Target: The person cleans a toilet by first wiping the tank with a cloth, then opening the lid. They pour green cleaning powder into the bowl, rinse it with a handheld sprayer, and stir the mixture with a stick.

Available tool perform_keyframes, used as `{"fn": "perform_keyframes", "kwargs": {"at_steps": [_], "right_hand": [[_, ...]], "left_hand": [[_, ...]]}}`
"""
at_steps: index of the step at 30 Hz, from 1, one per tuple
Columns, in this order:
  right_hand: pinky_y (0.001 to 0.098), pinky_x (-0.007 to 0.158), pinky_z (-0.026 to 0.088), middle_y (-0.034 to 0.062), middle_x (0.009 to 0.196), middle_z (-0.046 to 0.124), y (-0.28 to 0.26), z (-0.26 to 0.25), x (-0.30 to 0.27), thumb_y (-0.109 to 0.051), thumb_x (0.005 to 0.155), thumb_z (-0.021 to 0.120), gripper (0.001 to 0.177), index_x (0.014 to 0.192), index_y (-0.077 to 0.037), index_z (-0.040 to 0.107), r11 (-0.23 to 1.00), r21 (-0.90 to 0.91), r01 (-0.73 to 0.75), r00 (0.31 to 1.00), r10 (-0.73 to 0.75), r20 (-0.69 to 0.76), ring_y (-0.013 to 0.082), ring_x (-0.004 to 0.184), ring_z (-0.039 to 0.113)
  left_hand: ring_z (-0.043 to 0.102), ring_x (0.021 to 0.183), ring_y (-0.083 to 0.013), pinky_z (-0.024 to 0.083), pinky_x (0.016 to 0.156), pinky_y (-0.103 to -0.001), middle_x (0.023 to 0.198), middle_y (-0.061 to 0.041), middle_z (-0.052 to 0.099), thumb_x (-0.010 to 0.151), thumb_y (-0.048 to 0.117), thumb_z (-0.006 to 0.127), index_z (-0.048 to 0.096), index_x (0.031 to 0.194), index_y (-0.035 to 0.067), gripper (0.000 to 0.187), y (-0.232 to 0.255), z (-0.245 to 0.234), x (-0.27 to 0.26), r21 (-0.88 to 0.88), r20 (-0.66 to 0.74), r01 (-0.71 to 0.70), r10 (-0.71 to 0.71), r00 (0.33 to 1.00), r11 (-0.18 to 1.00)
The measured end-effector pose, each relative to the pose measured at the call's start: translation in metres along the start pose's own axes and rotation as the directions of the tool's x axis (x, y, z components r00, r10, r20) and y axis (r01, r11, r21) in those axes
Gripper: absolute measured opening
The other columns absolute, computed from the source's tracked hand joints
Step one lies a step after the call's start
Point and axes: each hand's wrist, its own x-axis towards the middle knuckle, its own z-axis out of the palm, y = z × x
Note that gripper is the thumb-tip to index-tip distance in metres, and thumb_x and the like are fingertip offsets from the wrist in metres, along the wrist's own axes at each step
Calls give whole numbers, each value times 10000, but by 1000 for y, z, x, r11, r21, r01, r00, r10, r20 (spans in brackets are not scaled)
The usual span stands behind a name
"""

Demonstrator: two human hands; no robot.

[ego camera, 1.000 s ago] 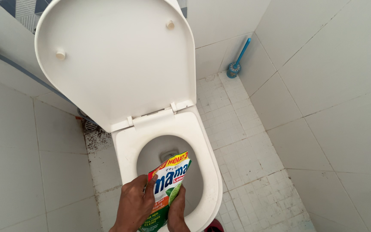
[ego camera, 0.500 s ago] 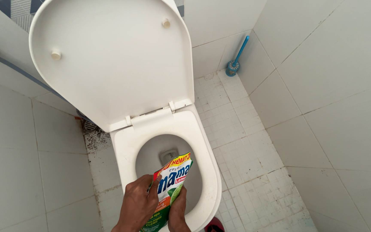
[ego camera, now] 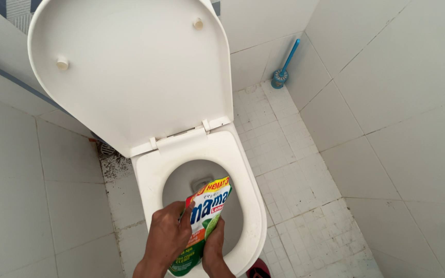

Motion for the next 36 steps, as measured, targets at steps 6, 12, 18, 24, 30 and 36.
{"fn": "perform_keyframes", "kwargs": {"at_steps": [6,12,18,24,30,36], "right_hand": [[342,935,543,102,1175,712,-2,20,22,-419,1051,258,519,1306,-98,576,989,-124,81,996,-76,44,187,1050,677],[338,950,534,92,1187,719,0,60,26,-448,1046,236,551,1315,-119,587,989,-148,-16,997,28,77,183,1072,683],[320,1002,522,95,1254,688,18,90,16,-478,1044,245,556,1361,-127,538,969,-248,-6,976,60,211,176,1129,662],[317,1012,519,98,1257,684,67,82,7,-432,1045,249,539,1392,-125,522,946,-324,19,959,74,273,175,1142,653],[353,910,590,170,1090,743,108,36,-15,-361,1052,278,548,1326,18,564,986,-141,-84,946,123,301,222,988,720],[369,856,611,196,1032,765,91,-2,-30,-364,1043,278,552,1255,31,599,998,11,-66,993,65,98,241,914,747]], "left_hand": [[651,449,-352,500,465,-460,608,-251,669,934,176,671,642,668,-59,355,-3,-10,20,32,-20,80,-80,997,996],[627,422,-358,486,470,-464,586,-257,653,931,168,666,648,659,-63,357,-12,-36,36,43,-114,78,-72,991,996],[635,430,-361,488,470,-472,599,-258,649,935,165,660,673,717,-71,322,-32,-66,29,71,-202,165,-148,968,984],[664,496,-369,523,509,-464,632,-266,658,919,151,714,652,694,-78,327,-67,-81,-16,157,-350,183,-118,929,971],[755,533,-272,601,538,-402,683,-230,729,825,176,786,736,719,-40,245,-119,-58,-79,231,-286,322,-252,924,918],[795,552,-199,643,598,-343,715,-157,794,817,221,777,815,915,36,213,-163,0,-121,126,-174,218,-195,965,968]]}}
